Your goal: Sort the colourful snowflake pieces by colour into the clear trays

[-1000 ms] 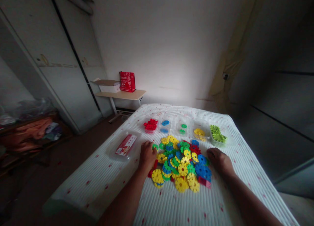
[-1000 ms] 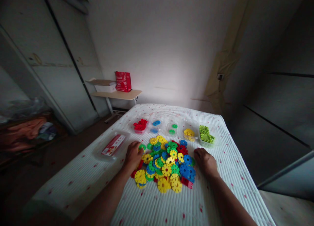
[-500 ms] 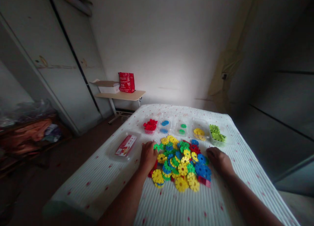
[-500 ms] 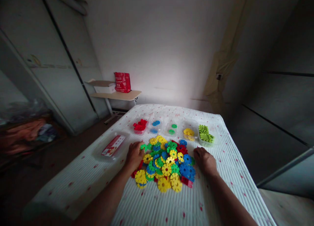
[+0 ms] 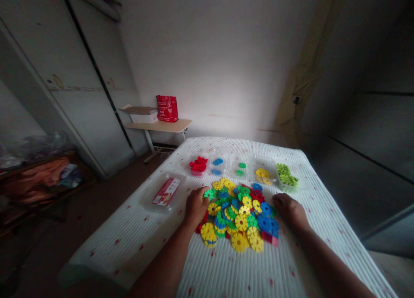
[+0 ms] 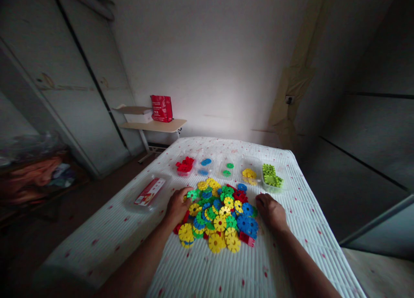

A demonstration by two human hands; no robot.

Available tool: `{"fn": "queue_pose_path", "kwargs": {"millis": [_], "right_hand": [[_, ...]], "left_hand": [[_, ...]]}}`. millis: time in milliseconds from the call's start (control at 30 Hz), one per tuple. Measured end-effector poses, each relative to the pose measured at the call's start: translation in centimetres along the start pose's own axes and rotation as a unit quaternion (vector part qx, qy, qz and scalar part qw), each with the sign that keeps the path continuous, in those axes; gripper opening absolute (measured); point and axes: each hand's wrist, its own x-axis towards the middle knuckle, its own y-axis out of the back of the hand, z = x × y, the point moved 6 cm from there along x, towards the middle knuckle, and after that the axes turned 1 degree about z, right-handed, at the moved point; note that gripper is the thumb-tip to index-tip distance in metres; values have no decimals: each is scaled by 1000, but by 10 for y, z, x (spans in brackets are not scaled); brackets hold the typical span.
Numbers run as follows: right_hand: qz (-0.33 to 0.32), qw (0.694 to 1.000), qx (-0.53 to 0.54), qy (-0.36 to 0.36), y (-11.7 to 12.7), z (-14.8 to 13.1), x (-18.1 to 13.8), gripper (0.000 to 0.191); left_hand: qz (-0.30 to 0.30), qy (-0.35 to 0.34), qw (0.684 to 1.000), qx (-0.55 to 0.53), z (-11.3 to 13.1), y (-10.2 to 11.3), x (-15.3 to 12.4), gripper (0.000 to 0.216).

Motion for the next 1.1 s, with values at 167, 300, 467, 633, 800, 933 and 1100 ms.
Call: {"fn": "queue_pose_path", "kwargs": {"millis": [167,300,467,633,800,933,1100], "right_hand": [[-1,1000,10,-7,3,-3,0,26],[1,1000,12,-6,4,-4,0,27],[-13,1000,-5,-11,1,-1,1,28],[-13,1000,-5,-12,0,-1,0,29],[-6,1000,5,-10,1,-1,0,25],[-9,1000,10,-12,1,0,0,26],[-7,1000,23,-17,1,1,0,24]], "left_hand": [[-33,13,998,-53,1,-3,-2,40],[-38,26,996,-74,0,-5,-2,43],[-44,45,997,-53,-3,-10,6,47],[-109,28,993,45,7,-19,21,43],[-124,19,983,133,16,-23,27,34],[-133,30,981,140,15,-26,28,29],[-137,35,983,120,17,-23,32,27]]}}
